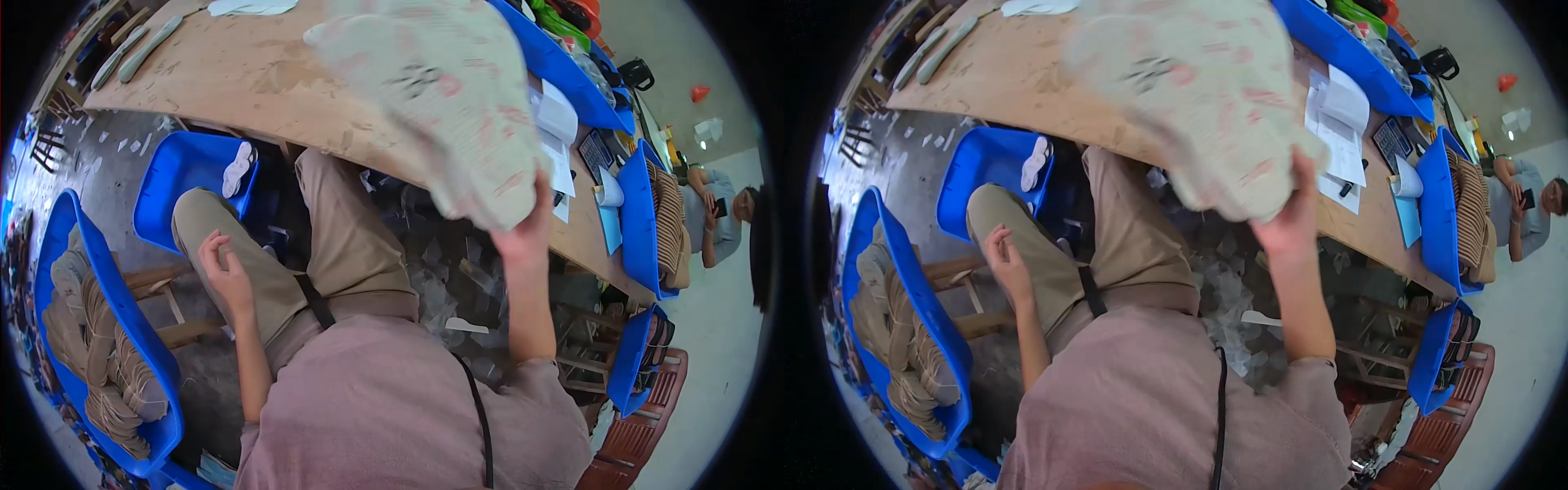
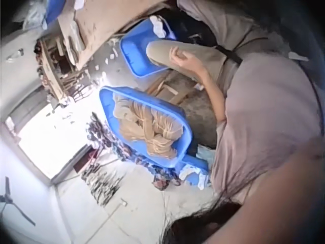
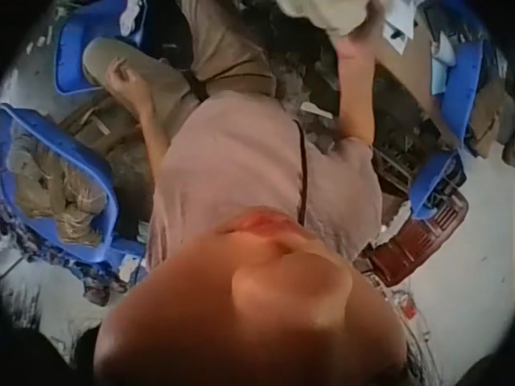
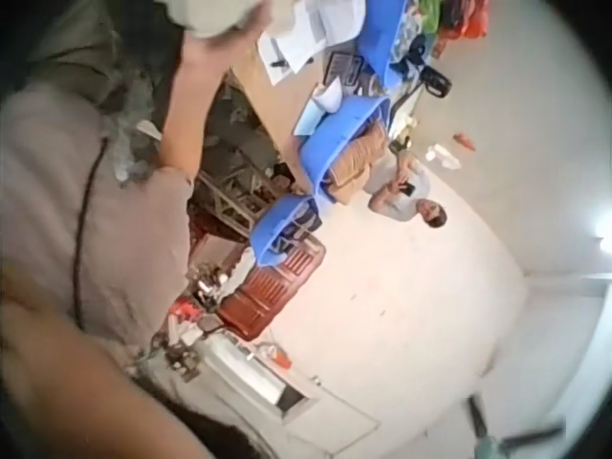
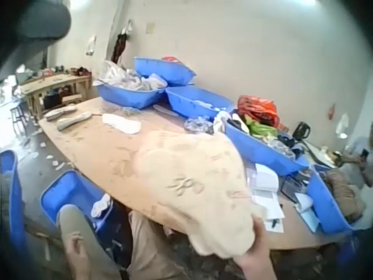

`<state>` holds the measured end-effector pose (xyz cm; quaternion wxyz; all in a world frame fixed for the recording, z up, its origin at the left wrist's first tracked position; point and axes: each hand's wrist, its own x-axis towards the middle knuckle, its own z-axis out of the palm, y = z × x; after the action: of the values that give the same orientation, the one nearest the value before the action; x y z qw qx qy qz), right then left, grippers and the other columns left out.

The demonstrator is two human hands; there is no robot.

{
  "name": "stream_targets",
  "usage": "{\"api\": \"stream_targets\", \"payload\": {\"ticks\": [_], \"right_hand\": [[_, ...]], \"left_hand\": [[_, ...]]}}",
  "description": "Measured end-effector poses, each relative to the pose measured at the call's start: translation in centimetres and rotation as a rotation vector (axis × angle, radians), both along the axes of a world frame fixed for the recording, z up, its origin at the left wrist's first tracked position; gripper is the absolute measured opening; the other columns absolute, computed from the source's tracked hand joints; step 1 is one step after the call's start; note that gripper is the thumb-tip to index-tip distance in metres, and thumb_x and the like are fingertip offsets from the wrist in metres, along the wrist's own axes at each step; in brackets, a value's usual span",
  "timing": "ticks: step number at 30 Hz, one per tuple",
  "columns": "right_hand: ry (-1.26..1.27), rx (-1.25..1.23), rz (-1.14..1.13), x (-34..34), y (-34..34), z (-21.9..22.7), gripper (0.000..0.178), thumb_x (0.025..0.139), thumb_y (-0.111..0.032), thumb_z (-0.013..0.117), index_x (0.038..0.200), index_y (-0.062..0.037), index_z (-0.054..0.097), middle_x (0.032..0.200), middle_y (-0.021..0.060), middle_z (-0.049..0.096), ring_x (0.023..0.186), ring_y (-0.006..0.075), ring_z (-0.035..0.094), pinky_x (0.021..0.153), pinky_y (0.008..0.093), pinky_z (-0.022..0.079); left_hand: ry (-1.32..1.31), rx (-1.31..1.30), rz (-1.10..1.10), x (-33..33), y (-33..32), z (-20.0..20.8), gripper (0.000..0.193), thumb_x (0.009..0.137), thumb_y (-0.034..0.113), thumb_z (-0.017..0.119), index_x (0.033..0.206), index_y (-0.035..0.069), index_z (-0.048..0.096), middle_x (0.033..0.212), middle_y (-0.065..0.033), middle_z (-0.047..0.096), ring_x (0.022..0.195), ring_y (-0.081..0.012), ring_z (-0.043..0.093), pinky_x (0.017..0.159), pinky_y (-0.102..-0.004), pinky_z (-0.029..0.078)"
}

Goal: The person attaches patterned adhesive covers onto shoe insoles, bundles stacks of insoles using rubber bands, writes on them with a marker, and applies additional covers onto more insoles.

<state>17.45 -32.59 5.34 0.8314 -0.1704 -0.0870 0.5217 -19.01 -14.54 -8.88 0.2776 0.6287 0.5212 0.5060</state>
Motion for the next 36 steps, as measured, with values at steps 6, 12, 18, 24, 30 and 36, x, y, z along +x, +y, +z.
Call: {"api": "stream_targets", "payload": {"ticks": [6,12,18,24,30,36], "right_hand": [[-0.192,-0.319,-0.622,11.7,-3.2,-1.3,0.046,0.094,-0.031,0.058,0.134,-0.0086,0.051,0.134,0.0068,0.057,0.12,0.0265,0.057,0.095,0.0472,0.05],[-0.191,-0.392,-0.822,16.1,-2.9,-4.0,0.048,0.091,-0.022,0.065,0.133,-0.0075,0.048,0.128,0.0067,0.058,0.115,0.0242,0.058,0.09,0.0441,0.052],[-0.246,-0.423,-0.82,17.1,-4.0,-6.5,0.056,0.091,-0.021,0.066,0.139,-0.0048,0.042,0.14,0.0113,0.049,0.129,0.0276,0.048,0.106,0.0455,0.042],[-0.393,-1.001,-0.533,14.5,-8.2,-2.6,0.059,0.095,-0.045,0.058,0.132,0.0009,0.05,0.113,0.0164,0.062,0.097,0.0183,0.062,0.086,0.0323,0.052],[-1.143,-1.582,-0.492,13.2,-7.1,0.9,0.044,0.096,-0.043,0.059,0.08,-0.0032,0.069,0.054,-0.0023,0.052,0.046,0.0038,0.042,0.044,0.0195,0.029],[-1.889,-1.688,-0.468,14.1,1.6,0.2,0.056,0.089,-0.045,0.066,0.123,-0.0012,0.061,0.111,0.0157,0.062,0.099,0.0231,0.062,0.081,0.033,0.05]], "left_hand": [[-0.027,-0.037,-0.195,3.6,0.2,0.4,0.02,0.086,-0.007,0.045,0.098,0.001,0.059,0.117,-0.0148,0.057,0.115,-0.0269,0.054,0.103,-0.0375,0.041],[-0.048,-0.087,-0.353,6.9,2.3,1.4,0.018,0.086,-0.008,0.045,0.097,0.0,0.058,0.113,-0.0142,0.058,0.111,-0.0265,0.055,0.101,-0.0367,0.042],[0.091,0.008,-0.484,11.5,3.8,5.7,0.014,0.086,-0.009,0.049,0.093,0.001,0.058,0.109,-0.0127,0.06,0.106,-0.0249,0.057,0.093,-0.034,0.045],[0.029,0.321,-0.682,13.9,7.2,8.2,0.015,0.084,-0.011,0.05,0.088,0.0,0.059,0.106,-0.0166,0.061,0.1,-0.0276,0.059,0.086,-0.0355,0.049],[0.008,0.331,-0.71,15.9,11.6,8.1,0.023,0.082,-0.014,0.046,0.093,-0.001,0.062,0.101,-0.0158,0.064,0.094,-0.0251,0.062,0.083,-0.0306,0.05],[-0.042,0.414,-0.784,18.9,15.9,8.2,0.018,0.084,-0.009,0.053,0.096,-0.001,0.064,0.098,-0.012,0.068,0.091,-0.0231,0.064,0.08,-0.029,0.049]]}}
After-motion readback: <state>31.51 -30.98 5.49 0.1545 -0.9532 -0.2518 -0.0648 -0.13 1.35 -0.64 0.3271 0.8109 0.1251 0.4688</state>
